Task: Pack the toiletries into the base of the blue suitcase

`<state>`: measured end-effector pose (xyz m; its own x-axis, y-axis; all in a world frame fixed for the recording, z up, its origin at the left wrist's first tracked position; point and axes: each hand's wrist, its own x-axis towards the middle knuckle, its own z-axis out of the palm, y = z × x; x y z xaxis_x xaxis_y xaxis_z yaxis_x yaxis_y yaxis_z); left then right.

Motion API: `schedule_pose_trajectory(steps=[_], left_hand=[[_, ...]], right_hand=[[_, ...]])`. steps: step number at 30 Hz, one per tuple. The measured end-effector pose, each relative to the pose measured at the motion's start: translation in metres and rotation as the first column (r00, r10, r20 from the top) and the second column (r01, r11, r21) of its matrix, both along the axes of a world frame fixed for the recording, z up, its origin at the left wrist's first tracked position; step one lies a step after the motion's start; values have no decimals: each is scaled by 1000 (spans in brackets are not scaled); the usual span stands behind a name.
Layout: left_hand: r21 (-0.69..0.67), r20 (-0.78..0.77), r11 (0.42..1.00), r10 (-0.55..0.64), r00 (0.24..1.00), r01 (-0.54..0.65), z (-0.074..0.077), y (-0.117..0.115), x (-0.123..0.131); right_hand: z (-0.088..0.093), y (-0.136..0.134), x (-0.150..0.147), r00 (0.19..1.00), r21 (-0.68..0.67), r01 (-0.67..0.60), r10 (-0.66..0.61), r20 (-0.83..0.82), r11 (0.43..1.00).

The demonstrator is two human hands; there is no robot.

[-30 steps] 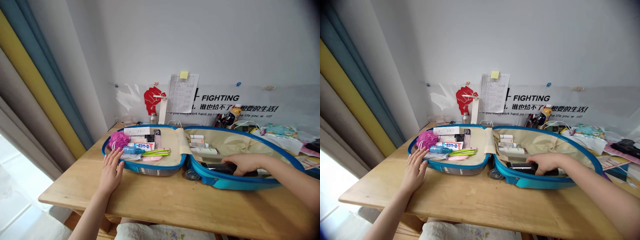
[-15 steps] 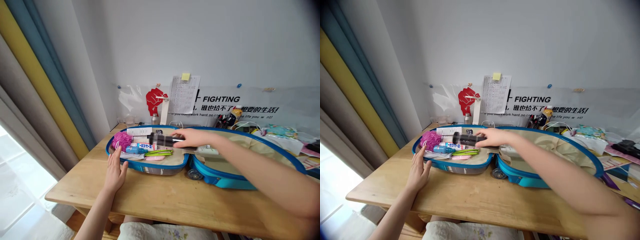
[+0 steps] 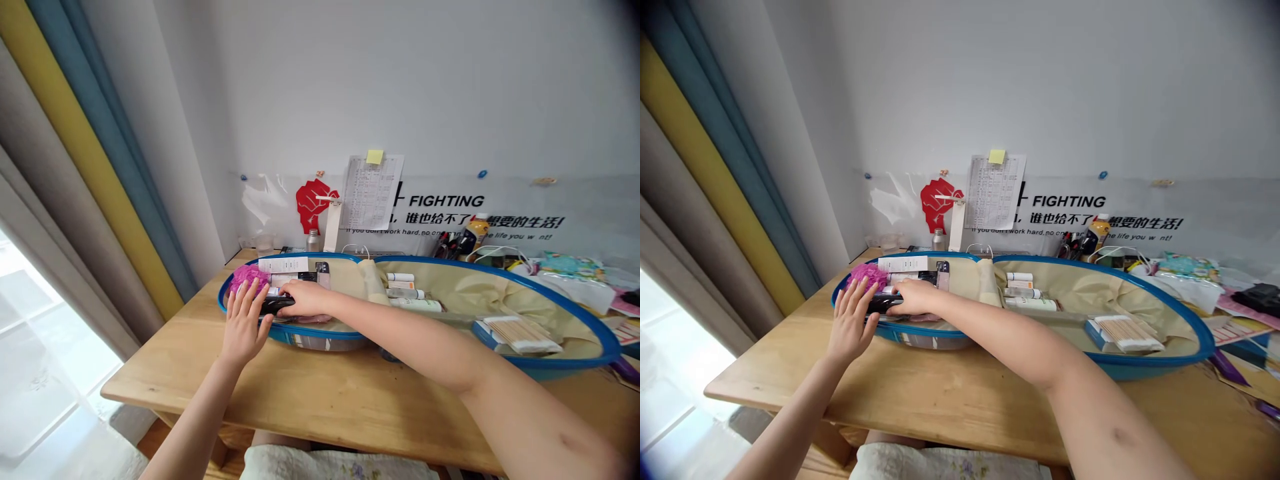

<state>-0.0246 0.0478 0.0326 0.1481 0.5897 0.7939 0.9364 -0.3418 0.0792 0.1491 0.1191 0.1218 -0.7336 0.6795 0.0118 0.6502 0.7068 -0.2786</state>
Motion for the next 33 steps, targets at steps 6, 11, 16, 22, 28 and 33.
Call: schedule_pose_trajectory(steps=[6,11,16,22,28,33], left_hand=[[-139,-21,989,-56,998,53,15,10,8],[-127,-28,989,-77,997,73,8,5,8],[-85,-25,993,-85,996,83,5,4,6],[-72,6,996,-49,999,49,3,1,7],[-63,32,998,-14,999,16,2,-1,7],[-58,55,998,-18,998,22,1,-1,5]], right_hand=[[7,-5,9,999,-23,-42,42,-13,999],[38,21,80,990,-4,141,-141,-22,990],[41,58,196,900,68,409,-415,135,910],[3,63,268,823,87,487,-490,286,869],[-19,71,274,797,82,512,-508,326,855],[-19,74,277,787,80,532,-527,320,843]])
